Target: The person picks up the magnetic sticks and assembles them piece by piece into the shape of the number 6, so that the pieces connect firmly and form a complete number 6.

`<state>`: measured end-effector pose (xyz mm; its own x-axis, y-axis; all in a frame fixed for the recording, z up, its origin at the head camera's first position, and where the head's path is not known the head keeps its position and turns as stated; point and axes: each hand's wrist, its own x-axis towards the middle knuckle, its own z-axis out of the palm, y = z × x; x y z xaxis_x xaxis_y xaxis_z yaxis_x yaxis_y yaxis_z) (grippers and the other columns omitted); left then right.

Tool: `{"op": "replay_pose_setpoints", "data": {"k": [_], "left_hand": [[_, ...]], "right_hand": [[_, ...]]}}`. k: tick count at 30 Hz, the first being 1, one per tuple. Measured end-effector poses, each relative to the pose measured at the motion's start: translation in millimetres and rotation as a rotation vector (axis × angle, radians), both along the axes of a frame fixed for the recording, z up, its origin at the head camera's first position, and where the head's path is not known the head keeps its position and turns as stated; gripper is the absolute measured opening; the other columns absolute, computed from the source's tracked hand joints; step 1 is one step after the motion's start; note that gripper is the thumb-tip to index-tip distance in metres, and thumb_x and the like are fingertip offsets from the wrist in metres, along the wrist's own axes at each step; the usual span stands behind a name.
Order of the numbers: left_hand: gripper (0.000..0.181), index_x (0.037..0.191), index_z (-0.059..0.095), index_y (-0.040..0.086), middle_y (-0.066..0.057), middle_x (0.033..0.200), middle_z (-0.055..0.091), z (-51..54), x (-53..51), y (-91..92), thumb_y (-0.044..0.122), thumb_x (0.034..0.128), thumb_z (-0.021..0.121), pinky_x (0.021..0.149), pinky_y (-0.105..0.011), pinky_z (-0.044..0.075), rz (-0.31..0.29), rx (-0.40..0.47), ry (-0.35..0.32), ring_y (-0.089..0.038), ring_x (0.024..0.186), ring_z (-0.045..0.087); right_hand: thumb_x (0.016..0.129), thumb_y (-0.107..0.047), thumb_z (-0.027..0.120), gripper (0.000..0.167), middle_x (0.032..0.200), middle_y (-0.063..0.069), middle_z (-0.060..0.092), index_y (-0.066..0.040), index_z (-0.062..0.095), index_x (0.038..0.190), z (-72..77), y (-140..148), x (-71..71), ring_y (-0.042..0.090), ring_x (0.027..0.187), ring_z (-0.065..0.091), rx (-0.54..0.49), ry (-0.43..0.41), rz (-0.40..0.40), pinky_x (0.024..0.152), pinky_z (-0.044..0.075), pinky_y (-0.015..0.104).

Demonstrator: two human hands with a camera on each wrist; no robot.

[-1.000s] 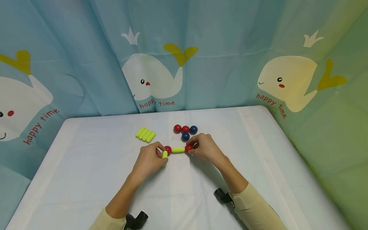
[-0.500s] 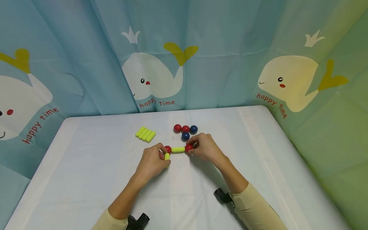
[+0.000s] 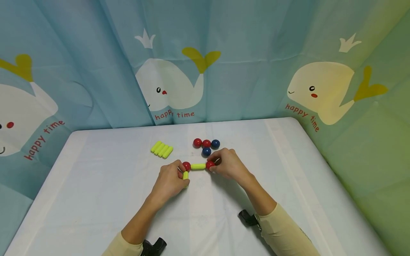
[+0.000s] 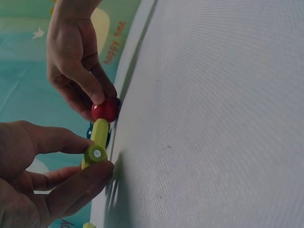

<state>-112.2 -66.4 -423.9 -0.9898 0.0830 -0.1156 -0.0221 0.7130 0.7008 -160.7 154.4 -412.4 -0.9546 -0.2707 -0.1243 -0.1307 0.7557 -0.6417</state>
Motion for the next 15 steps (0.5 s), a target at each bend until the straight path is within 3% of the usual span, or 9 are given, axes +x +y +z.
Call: {"op": "replay_pose_setpoints", "data": {"k": [15], "left_hand": [[0.024,0.099,0.067,0.005,-0.004,0.078,0.064,-2.4,0.3,2.3,0.008,0.0812,0.082,0.063,-0.028,0.049,0.016,0.001,0.03,-0.019,0.073,0.058]], "right_hand": [[0.084,-0.006,0.084,0.022,0.09,0.002,0.079,-0.011,0.081,0.106,1.4,-1.0,0.5,0.013,0.081,0.07,-0.01,-0.03,-0.014,0.066,0.056,0.024]]}}
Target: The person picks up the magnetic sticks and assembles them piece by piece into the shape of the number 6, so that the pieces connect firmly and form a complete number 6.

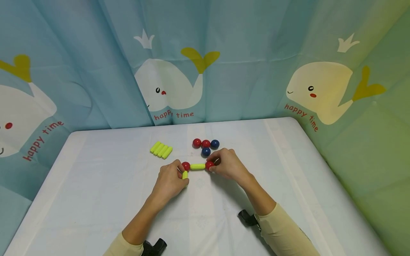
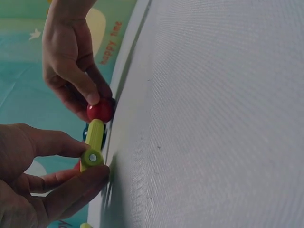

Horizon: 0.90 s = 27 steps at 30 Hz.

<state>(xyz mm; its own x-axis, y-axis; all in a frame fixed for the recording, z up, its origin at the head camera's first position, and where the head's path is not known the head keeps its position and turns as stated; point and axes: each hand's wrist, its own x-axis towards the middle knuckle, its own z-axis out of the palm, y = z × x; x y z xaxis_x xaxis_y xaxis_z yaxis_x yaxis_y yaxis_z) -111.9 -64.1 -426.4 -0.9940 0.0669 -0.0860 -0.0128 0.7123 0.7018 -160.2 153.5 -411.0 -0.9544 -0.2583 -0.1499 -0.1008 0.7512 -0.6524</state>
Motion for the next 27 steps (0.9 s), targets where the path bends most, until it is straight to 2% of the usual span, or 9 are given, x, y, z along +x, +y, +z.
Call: {"op": "replay_pose_setpoints", "data": {"k": [10,17,23,27], "left_hand": [[0.024,0.097,0.068,0.006,-0.003,0.078,0.066,0.9,-0.3,-1.3,0.01,0.0812,0.085,0.065,-0.029,0.051,0.002,-0.006,0.011,-0.018,0.074,0.06],[0.017,0.095,0.069,0.008,-0.003,0.077,0.064,3.0,-4.8,-4.6,0.009,0.0827,0.082,0.064,-0.029,0.046,0.01,-0.008,0.031,-0.018,0.074,0.057],[0.02,0.102,0.071,0.01,-0.008,0.09,0.064,2.2,-13.6,-9.5,0.008,0.0852,0.081,0.07,-0.031,0.049,0.001,-0.017,0.057,-0.02,0.081,0.057],[0.024,0.109,0.074,0.012,-0.009,0.103,0.068,-0.5,-19.3,-13.3,0.008,0.0864,0.08,0.078,-0.034,0.053,-0.04,-0.01,0.074,-0.021,0.088,0.06]], "right_hand": [[0.084,-0.006,0.083,0.022,0.089,0.002,0.079,-0.01,0.081,0.106,0.9,-0.1,0.9,0.013,0.08,0.07,0.003,0.004,0.002,0.065,0.055,0.024],[0.084,-0.007,0.084,0.022,0.089,0.001,0.079,-0.01,0.081,0.105,0.4,0.1,0.9,0.013,0.079,0.069,0.002,0.007,0.0,0.065,0.055,0.024],[0.084,-0.007,0.084,0.023,0.089,0.001,0.079,-0.011,0.081,0.106,-0.6,0.7,0.2,0.012,0.08,0.069,0.006,0.007,0.002,0.065,0.054,0.024],[0.084,-0.006,0.084,0.023,0.089,0.001,0.079,-0.01,0.081,0.106,-0.8,1.1,0.4,0.013,0.08,0.069,0.008,0.009,0.001,0.065,0.054,0.025]]}}
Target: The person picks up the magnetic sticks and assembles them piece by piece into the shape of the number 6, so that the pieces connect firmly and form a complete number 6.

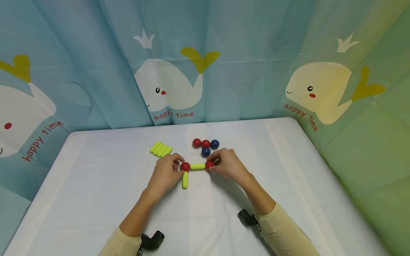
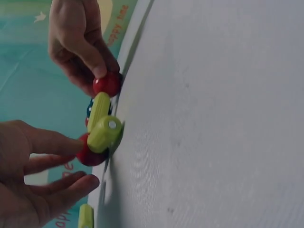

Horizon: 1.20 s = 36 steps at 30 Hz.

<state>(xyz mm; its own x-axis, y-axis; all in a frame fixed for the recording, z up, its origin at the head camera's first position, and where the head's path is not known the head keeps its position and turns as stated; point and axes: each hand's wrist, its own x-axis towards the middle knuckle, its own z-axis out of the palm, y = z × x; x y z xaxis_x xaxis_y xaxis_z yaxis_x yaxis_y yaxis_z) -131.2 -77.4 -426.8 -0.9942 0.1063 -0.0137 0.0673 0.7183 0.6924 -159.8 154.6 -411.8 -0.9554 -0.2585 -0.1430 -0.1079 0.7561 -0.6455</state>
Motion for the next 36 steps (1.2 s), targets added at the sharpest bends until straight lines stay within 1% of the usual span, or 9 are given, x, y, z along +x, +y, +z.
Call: {"op": "replay_pose_setpoints", "data": {"k": [3,6,11,17,24,33,36], "left_hand": [[0.026,0.113,0.075,0.013,-0.008,0.111,0.072,-2.3,-3.3,-2.9,0.007,0.0879,0.079,0.084,-0.038,0.055,-0.042,0.014,0.011,-0.023,0.093,0.064],[0.026,0.114,0.076,0.015,-0.007,0.115,0.073,-4.7,-5.5,-5.2,0.008,0.0889,0.079,0.087,-0.04,0.057,-0.079,0.021,0.011,-0.024,0.098,0.066],[0.027,0.116,0.077,0.015,-0.005,0.113,0.073,-7.0,-9.4,-8.1,0.008,0.0895,0.079,0.089,-0.041,0.058,-0.123,0.032,0.008,-0.024,0.099,0.066],[0.028,0.117,0.078,0.016,-0.002,0.111,0.075,-13.2,-14.1,-13.1,0.008,0.0901,0.078,0.091,-0.041,0.058,-0.158,0.07,-0.021,-0.022,0.1,0.067],[0.028,0.117,0.078,0.018,0.0,0.109,0.075,-18.3,-17.7,-16.2,0.009,0.0901,0.079,0.092,-0.04,0.057,-0.162,0.106,-0.037,-0.02,0.1,0.066],[0.027,0.115,0.079,0.017,-0.001,0.106,0.075,-16.1,-16.3,-13.7,0.008,0.0897,0.079,0.091,-0.039,0.057,-0.137,0.13,-0.045,-0.02,0.098,0.065],[0.027,0.115,0.079,0.017,-0.001,0.107,0.076,-15.3,-15.3,-12.7,0.008,0.0898,0.079,0.09,-0.039,0.057,-0.13,0.129,-0.042,-0.02,0.097,0.065]], "right_hand": [[0.084,-0.006,0.083,0.022,0.089,0.002,0.079,-0.01,0.081,0.106,0.3,-0.1,-0.4,0.013,0.08,0.07,0.002,0.003,0.002,0.066,0.055,0.025],[0.084,-0.006,0.084,0.022,0.09,0.001,0.079,-0.01,0.081,0.106,0.0,-0.3,-0.7,0.012,0.079,0.07,0.0,0.0,0.001,0.067,0.056,0.025],[0.085,-0.006,0.083,0.022,0.09,0.001,0.079,-0.011,0.081,0.106,-0.3,-1.2,-1.3,0.011,0.079,0.071,-0.007,-0.005,0.002,0.068,0.056,0.025],[0.084,-0.007,0.084,0.023,0.09,0.0,0.079,-0.012,0.081,0.106,0.5,-1.5,-0.7,0.013,0.08,0.07,0.004,-0.004,0.007,0.07,0.055,0.026],[0.085,-0.007,0.083,0.023,0.089,0.0,0.078,-0.012,0.081,0.107,0.5,-1.7,-1.6,0.013,0.081,0.069,0.01,-0.008,0.009,0.067,0.056,0.025],[0.085,-0.007,0.084,0.025,0.092,0.002,0.077,-0.012,0.08,0.109,0.5,-1.7,-1.8,0.015,0.082,0.069,0.025,-0.014,-0.001,0.069,0.059,0.027],[0.087,-0.008,0.083,0.025,0.096,0.003,0.077,-0.011,0.079,0.112,2.4,-1.5,-1.5,0.016,0.084,0.07,0.022,-0.002,-0.011,0.071,0.06,0.028]]}}
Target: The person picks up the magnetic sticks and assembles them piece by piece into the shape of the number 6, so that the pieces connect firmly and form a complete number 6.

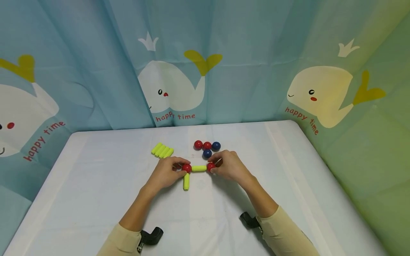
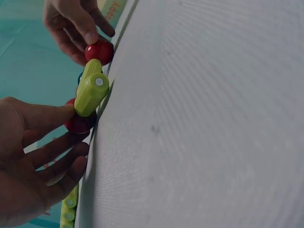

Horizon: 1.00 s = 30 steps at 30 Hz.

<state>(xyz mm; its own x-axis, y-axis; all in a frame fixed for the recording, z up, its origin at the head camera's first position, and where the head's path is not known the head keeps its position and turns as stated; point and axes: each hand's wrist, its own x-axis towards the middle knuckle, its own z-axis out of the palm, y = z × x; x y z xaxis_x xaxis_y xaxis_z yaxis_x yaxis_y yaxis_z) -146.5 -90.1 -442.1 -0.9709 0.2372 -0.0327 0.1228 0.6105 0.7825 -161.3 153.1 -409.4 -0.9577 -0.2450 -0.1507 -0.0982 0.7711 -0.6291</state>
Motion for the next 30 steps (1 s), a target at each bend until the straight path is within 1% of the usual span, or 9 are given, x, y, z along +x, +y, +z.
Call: {"op": "replay_pose_setpoints", "data": {"k": [7,14,18,22,30], "left_hand": [[0.026,0.115,0.08,0.018,0.0,0.106,0.076,-0.5,1.0,-1.6,0.009,0.0903,0.079,0.089,-0.037,0.057,0.007,-0.002,-0.006,-0.017,0.094,0.065],[0.026,0.115,0.08,0.018,0.0,0.106,0.076,-1.8,-0.4,-2.0,0.01,0.0904,0.079,0.089,-0.038,0.057,-0.001,-0.005,0.0,-0.016,0.095,0.065],[0.026,0.115,0.08,0.019,0.001,0.106,0.076,-2.8,-1.6,-1.2,0.01,0.0907,0.079,0.089,-0.037,0.057,-0.004,0.0,-0.007,-0.016,0.095,0.065],[0.026,0.115,0.08,0.02,0.002,0.106,0.076,-3.3,-2.2,-0.8,0.011,0.0905,0.08,0.089,-0.037,0.056,-0.001,0.001,-0.012,-0.016,0.095,0.065],[0.026,0.115,0.08,0.02,0.002,0.104,0.075,-2.7,-3.5,-1.7,0.012,0.0907,0.079,0.087,-0.037,0.056,0.006,0.003,-0.019,-0.016,0.093,0.065]], "right_hand": [[0.091,-0.011,0.078,0.031,0.11,0.009,0.075,-0.009,0.075,0.122,2.0,-0.3,-5.2,0.021,0.094,0.071,-0.007,0.052,-0.039,0.074,0.062,0.031],[0.091,-0.009,0.077,0.037,0.114,0.015,0.073,-0.008,0.071,0.128,0.6,-5.2,-16.6,0.025,0.095,0.072,-0.004,0.103,-0.01,0.072,0.061,0.03],[0.091,-0.009,0.078,0.036,0.112,0.016,0.072,-0.009,0.071,0.126,0.3,-7.1,-20.6,0.025,0.092,0.07,0.014,0.096,-0.014,0.07,0.061,0.029],[0.09,-0.01,0.079,0.034,0.111,0.015,0.072,-0.009,0.073,0.124,-1.4,-8.7,-22.8,0.024,0.09,0.067,0.03,0.086,-0.02,0.071,0.06,0.028],[0.09,-0.009,0.079,0.028,0.108,0.014,0.074,-0.008,0.073,0.118,-2.7,-12.1,-27.4,0.024,0.093,0.066,0.031,0.088,-0.022,0.071,0.06,0.029]]}}
